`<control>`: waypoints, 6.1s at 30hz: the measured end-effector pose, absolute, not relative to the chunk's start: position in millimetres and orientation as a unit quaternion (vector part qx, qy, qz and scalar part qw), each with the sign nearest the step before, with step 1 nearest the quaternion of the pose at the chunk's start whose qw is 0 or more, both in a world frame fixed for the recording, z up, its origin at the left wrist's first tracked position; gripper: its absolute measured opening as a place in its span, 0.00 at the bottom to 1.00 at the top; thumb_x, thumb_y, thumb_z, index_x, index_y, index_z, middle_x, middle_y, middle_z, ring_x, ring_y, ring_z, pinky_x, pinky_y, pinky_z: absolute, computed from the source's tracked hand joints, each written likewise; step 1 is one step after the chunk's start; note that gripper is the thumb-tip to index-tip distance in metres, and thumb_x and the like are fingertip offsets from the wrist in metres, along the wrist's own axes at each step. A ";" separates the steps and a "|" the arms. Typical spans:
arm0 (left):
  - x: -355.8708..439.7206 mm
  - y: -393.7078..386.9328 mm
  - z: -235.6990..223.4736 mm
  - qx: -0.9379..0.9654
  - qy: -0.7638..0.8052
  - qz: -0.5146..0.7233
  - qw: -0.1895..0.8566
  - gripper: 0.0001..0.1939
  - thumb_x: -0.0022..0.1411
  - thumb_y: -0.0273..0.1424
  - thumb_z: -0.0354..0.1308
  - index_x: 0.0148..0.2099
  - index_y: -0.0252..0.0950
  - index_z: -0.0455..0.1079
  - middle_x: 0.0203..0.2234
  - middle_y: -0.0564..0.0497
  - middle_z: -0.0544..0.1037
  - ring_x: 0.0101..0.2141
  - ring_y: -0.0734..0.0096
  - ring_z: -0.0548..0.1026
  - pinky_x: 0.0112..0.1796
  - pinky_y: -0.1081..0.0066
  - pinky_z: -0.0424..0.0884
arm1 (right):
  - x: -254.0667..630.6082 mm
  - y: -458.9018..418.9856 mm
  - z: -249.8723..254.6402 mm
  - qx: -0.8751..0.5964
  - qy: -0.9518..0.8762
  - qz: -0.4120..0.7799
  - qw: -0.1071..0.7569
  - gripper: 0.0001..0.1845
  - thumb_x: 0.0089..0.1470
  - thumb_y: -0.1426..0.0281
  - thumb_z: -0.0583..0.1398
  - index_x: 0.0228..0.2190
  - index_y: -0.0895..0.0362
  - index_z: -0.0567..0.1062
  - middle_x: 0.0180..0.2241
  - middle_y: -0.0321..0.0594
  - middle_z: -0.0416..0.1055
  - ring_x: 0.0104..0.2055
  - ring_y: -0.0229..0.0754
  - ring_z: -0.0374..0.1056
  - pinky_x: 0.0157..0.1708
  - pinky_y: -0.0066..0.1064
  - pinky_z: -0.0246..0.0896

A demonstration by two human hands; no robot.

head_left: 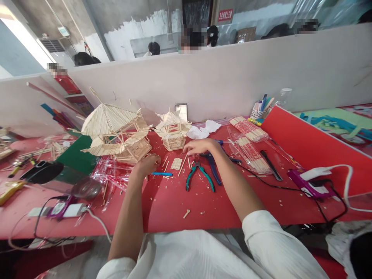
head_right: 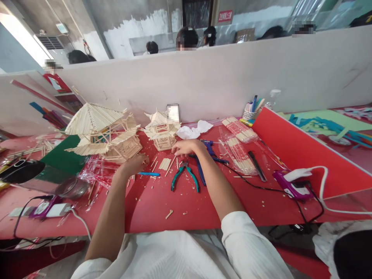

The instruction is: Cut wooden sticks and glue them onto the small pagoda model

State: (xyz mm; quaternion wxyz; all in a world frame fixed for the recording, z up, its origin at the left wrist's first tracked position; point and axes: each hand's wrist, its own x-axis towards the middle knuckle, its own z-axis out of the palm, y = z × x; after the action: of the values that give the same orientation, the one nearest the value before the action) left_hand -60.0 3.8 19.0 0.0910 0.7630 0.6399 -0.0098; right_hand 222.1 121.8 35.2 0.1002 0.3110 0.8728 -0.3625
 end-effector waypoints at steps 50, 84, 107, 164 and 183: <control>-40.7 14.1 -7.0 0.851 0.473 0.112 0.199 0.25 0.57 0.23 0.59 0.58 0.36 0.72 0.55 0.41 0.75 0.47 0.60 0.78 0.50 0.64 0.73 | 219.6 117.1 40.6 0.313 0.877 -0.350 0.098 0.25 0.61 0.64 0.59 0.58 0.59 0.70 0.40 0.46 0.79 0.38 0.43 0.75 0.34 0.29 0.64; -42.7 16.0 -13.8 0.796 0.464 0.200 0.334 0.37 0.55 0.31 0.63 0.67 0.35 0.60 0.42 0.45 0.78 0.36 0.66 0.76 0.40 0.66 0.74 | 219.5 113.1 46.7 0.310 0.881 -0.344 0.097 0.25 0.60 0.65 0.59 0.58 0.60 0.70 0.42 0.47 0.79 0.38 0.44 0.74 0.33 0.29 0.63; -48.5 21.1 -20.6 0.811 0.458 0.194 0.308 0.34 0.57 0.33 0.62 0.66 0.36 0.62 0.39 0.45 0.79 0.37 0.63 0.76 0.42 0.65 0.73 | 193.2 108.6 28.5 0.305 0.921 -0.222 0.096 0.09 0.51 0.74 0.65 0.37 0.56 0.80 0.39 0.41 0.78 0.37 0.40 0.71 0.31 0.27 0.57; 8.9 6.7 -4.8 0.459 0.360 0.546 0.601 0.24 0.50 0.45 0.71 0.39 0.29 0.75 0.23 0.53 0.73 0.23 0.79 0.68 0.27 0.75 0.65 | 185.6 -8.3 16.5 0.308 0.759 -0.528 -0.224 0.19 0.66 0.55 0.51 0.43 0.58 0.69 0.13 0.27 0.62 0.15 0.35 0.58 0.21 0.26 0.53; -11.2 15.4 -4.8 0.425 0.431 0.573 0.553 0.20 0.54 0.44 0.67 0.39 0.32 0.72 0.25 0.52 0.76 0.21 0.81 0.70 0.26 0.78 0.67 | 181.5 -6.7 9.6 0.288 0.704 -0.607 -0.231 0.22 0.56 0.56 0.63 0.46 0.57 0.69 0.20 0.30 0.68 0.19 0.33 0.59 0.19 0.25 0.51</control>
State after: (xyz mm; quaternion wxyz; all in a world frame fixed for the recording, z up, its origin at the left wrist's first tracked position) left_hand -11.2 15.4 -4.8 0.5528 0.4253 0.4310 0.5726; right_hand 181.5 -6.7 9.6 -0.2305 0.2878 0.7043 -0.6067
